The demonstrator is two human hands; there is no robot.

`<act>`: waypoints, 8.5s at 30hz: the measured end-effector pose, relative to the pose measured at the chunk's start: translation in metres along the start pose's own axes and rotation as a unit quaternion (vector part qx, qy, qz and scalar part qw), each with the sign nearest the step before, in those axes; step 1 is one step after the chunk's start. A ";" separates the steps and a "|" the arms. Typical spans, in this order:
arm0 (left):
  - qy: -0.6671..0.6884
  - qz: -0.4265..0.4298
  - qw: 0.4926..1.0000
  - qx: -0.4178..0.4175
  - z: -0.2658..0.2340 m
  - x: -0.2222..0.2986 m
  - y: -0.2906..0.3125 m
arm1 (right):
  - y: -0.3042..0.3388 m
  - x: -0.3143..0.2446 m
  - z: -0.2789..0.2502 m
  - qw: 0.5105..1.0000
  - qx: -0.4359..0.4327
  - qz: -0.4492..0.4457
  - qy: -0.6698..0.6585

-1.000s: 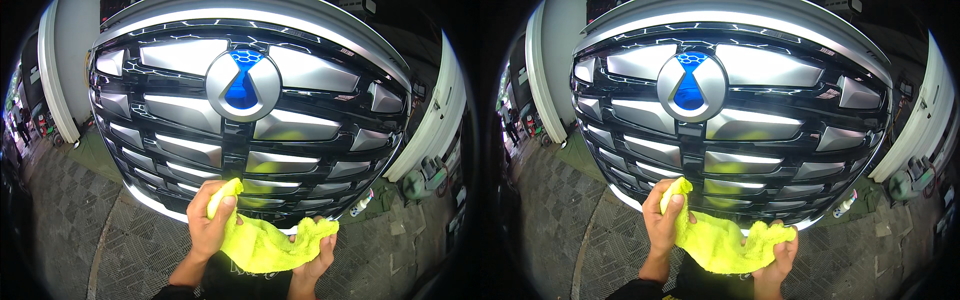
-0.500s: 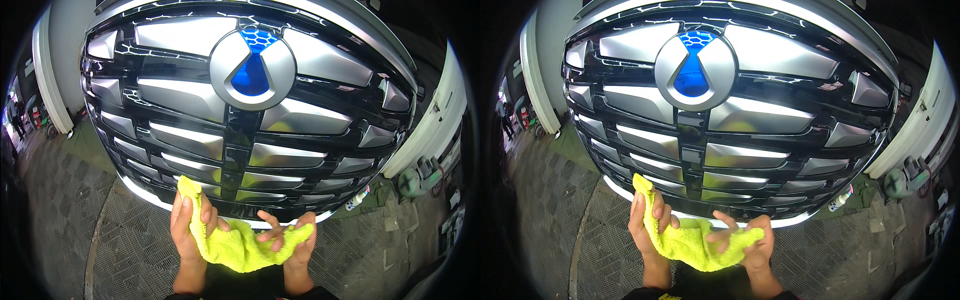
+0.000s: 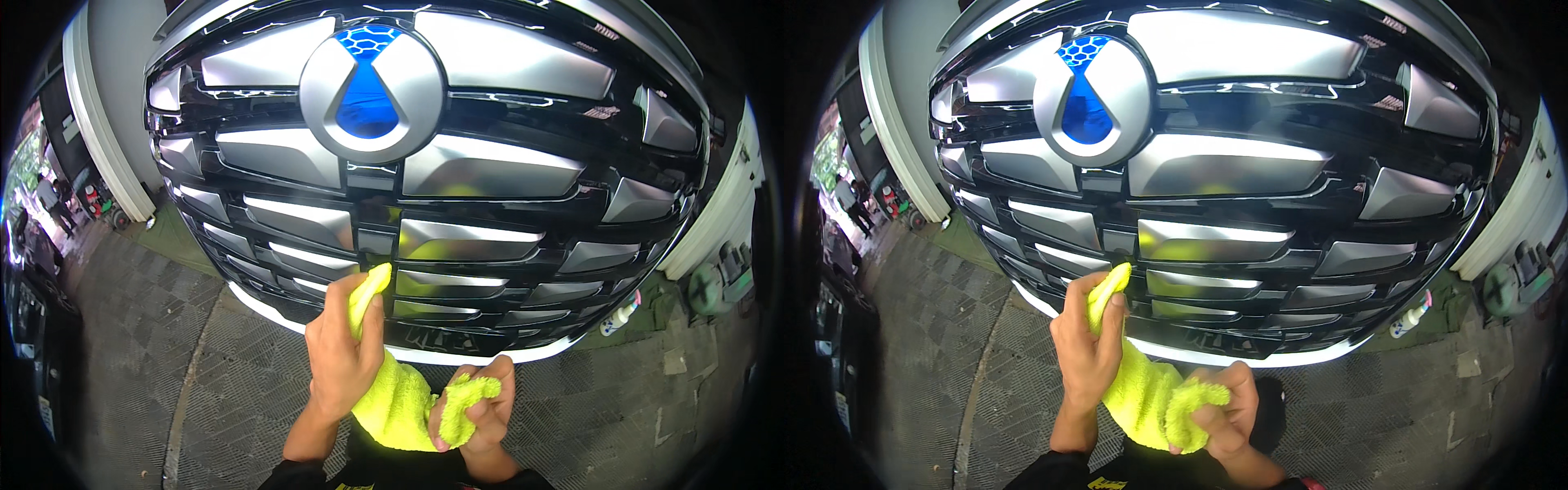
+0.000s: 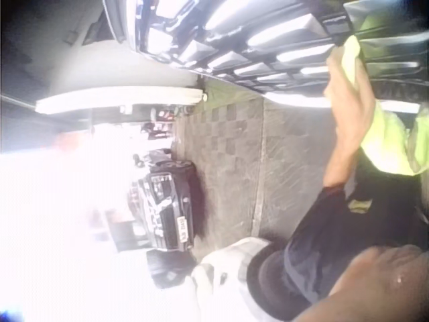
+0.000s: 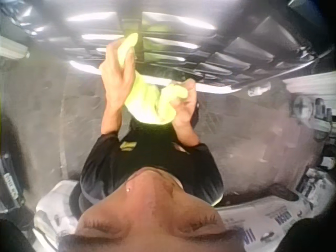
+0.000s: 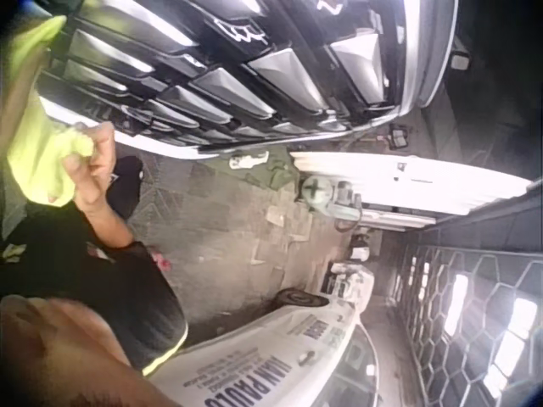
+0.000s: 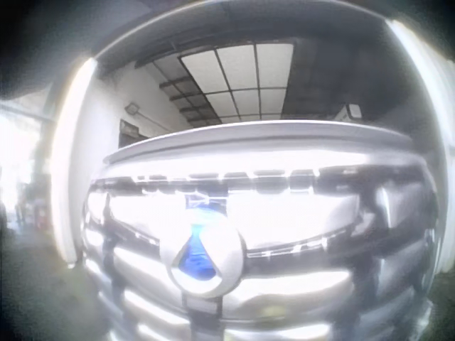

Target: The person wipes the front grille of a white Mercedes-Benz with a yellow microfiber cloth. They methodically clean the horizontal slats and the area around the central emblem, moving the cloth back and forth across the surface.

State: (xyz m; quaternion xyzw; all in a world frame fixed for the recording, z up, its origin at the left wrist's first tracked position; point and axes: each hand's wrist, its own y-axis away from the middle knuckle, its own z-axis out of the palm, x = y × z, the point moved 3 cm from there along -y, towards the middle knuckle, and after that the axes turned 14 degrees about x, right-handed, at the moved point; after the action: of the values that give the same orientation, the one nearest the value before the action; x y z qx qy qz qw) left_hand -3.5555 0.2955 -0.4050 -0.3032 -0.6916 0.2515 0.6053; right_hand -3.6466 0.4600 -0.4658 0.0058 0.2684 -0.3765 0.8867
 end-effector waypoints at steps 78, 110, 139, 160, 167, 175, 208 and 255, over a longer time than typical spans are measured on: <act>-0.304 0.049 0.951 0.022 0.036 0.054 -0.050 | -0.034 -0.035 -0.040 0.996 -0.073 0.019 -0.049; -0.338 0.073 0.936 0.057 0.039 0.048 -0.032 | -0.044 -0.061 -0.061 0.994 -0.075 -0.009 -0.081; -0.357 0.189 0.914 -0.039 0.038 0.052 -0.036 | -0.036 -0.062 -0.066 0.992 -0.087 -0.017 -0.085; -0.349 0.189 0.918 0.004 0.047 0.057 -0.047 | -0.047 -0.068 -0.074 0.988 -0.121 -0.034 -0.088; -0.347 0.125 0.929 -0.027 0.047 0.053 -0.044 | -0.043 -0.069 -0.073 0.989 -0.114 -0.019 -0.089; -0.302 -0.114 0.946 0.004 0.037 0.038 -0.052 | -0.048 -0.074 -0.073 0.986 -0.133 -0.033 -0.094; -0.276 -0.148 0.943 0.115 0.048 0.034 -0.031 | -0.041 -0.083 -0.102 0.988 -0.104 -0.012 -0.117; -0.260 0.226 0.938 0.044 0.020 0.045 -0.019 | -0.031 -0.046 -0.084 0.998 -0.066 -0.022 -0.005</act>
State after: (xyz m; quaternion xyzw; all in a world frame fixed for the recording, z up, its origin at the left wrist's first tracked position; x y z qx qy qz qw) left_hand -3.5808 0.3149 -0.3633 -0.3485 -0.7263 0.4818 0.3449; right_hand -3.7333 0.4860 -0.5099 -0.0603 0.2882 -0.3776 0.8779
